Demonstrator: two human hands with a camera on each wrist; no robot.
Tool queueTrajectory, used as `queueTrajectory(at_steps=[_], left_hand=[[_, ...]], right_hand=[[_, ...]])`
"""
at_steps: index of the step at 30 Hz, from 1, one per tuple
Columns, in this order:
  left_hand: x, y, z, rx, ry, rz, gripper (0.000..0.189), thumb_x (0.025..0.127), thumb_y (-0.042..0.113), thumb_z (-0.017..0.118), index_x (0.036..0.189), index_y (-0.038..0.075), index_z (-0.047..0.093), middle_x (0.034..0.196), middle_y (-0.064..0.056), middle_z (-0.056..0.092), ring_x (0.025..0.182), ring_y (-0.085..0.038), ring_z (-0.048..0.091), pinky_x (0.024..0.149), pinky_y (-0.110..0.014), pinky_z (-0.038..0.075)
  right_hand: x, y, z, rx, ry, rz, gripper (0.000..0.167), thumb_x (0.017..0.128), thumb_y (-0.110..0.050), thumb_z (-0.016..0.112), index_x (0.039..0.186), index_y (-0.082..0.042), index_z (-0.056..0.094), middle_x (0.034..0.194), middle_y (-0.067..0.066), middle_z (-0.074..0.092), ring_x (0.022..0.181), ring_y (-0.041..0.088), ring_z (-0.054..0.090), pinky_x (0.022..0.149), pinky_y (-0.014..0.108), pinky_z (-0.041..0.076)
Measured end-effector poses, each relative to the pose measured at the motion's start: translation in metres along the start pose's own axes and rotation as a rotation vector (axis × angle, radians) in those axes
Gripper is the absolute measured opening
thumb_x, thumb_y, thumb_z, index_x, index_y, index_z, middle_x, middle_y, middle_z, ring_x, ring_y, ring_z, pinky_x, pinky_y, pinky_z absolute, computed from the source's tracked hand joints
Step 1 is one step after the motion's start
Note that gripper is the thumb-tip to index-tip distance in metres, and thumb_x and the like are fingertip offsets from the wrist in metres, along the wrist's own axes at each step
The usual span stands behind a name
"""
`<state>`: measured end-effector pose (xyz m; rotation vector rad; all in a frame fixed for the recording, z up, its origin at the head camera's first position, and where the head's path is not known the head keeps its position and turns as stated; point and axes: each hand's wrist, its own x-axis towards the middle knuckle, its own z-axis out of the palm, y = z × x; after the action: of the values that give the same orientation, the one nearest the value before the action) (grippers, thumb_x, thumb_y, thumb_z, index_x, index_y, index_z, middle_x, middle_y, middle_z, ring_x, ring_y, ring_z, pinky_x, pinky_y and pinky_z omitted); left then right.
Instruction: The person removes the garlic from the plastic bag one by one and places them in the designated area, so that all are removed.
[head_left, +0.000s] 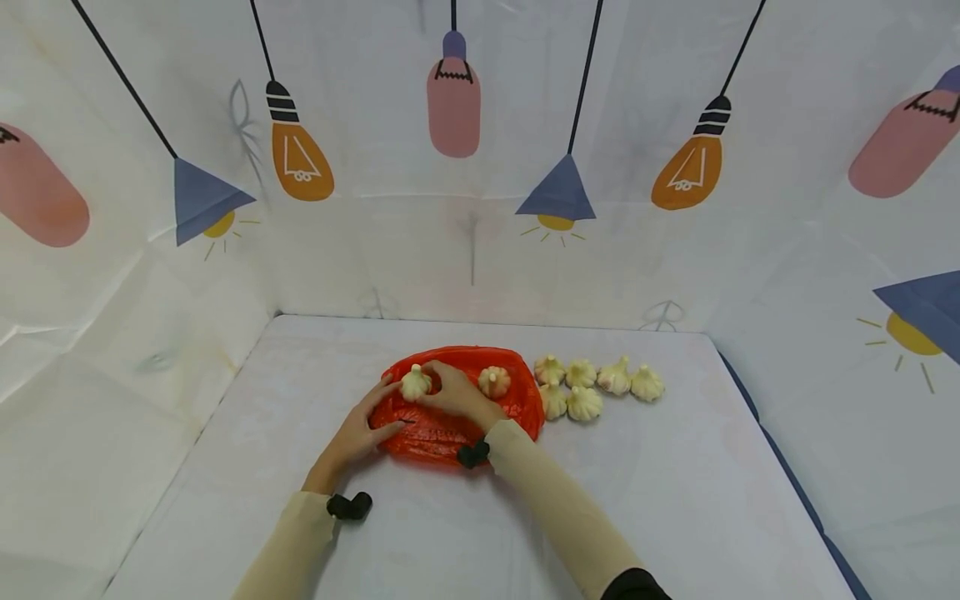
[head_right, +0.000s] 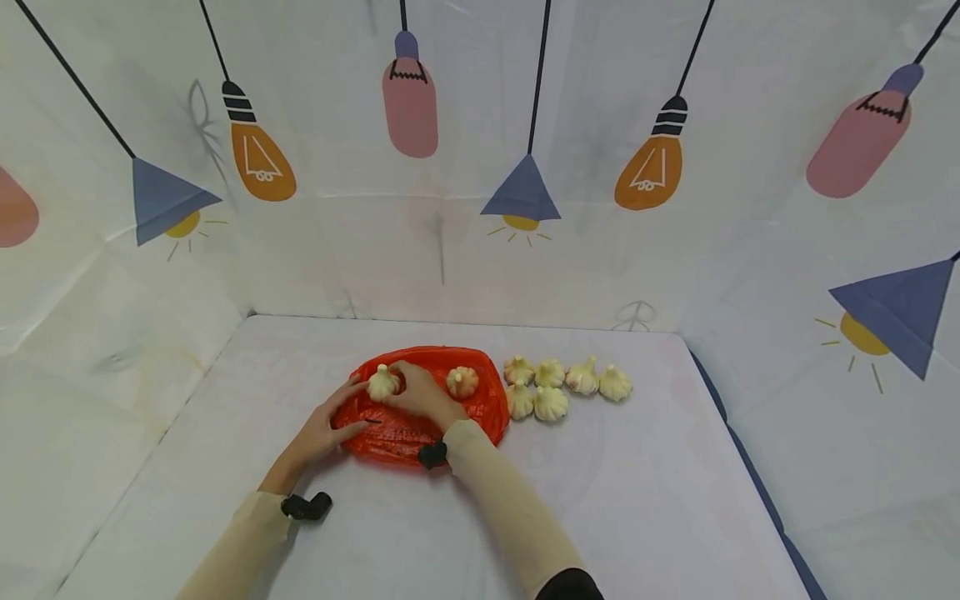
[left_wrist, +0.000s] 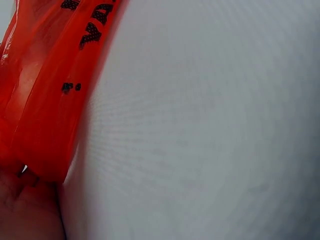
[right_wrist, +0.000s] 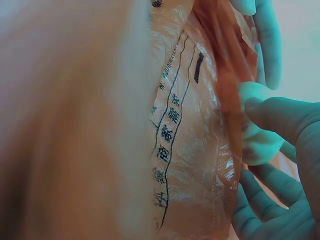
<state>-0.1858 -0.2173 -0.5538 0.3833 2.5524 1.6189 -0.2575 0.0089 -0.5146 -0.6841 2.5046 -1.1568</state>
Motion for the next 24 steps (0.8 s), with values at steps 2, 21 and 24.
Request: queueTrajectory(at_steps=[2,21,24], left_hand=[[0.0001,-0.0001,0.0001,0.002,0.002,0.001,0.070,0.095,0.026,0.075,0.157,0.019,0.043,0.173,-0.010,0.018,0.159,-0.043,0.012,0.122,-0.072,0.012],[-0.0005,0.0044,0.0005,0.013,0.004,-0.002,0.070,0.095,0.024,0.074,0.157,0.017,0.043,0.173,-0.010,0.019,0.159,-0.042,0.012,0.123,-0.070,0.014],[-0.0004,0.0034,0.0007,0.016,0.005,0.000,0.070,0.095,0.024,0.074,0.157,0.016,0.042,0.173,-0.010,0.019,0.159,-0.042,0.012,0.123,-0.070,0.014]], right_hand=[[0.0000,-0.0001,0.0003,0.005,0.006,-0.002,0.057,0.096,-0.028,0.075,0.144,-0.010,0.053,0.141,0.006,0.061,0.125,0.021,0.058,0.111,0.041,0.049],[-0.0057,0.0003,-0.0042,0.049,0.058,0.047,0.046,0.089,-0.020,0.075,0.131,-0.011,0.059,0.113,0.001,0.063,0.096,0.016,0.056,0.083,0.028,0.051],[-0.0073,0.0010,-0.0064,0.047,0.073,0.044,0.046,0.089,-0.021,0.075,0.131,-0.013,0.059,0.115,0.000,0.064,0.098,0.015,0.057,0.086,0.029,0.052]])
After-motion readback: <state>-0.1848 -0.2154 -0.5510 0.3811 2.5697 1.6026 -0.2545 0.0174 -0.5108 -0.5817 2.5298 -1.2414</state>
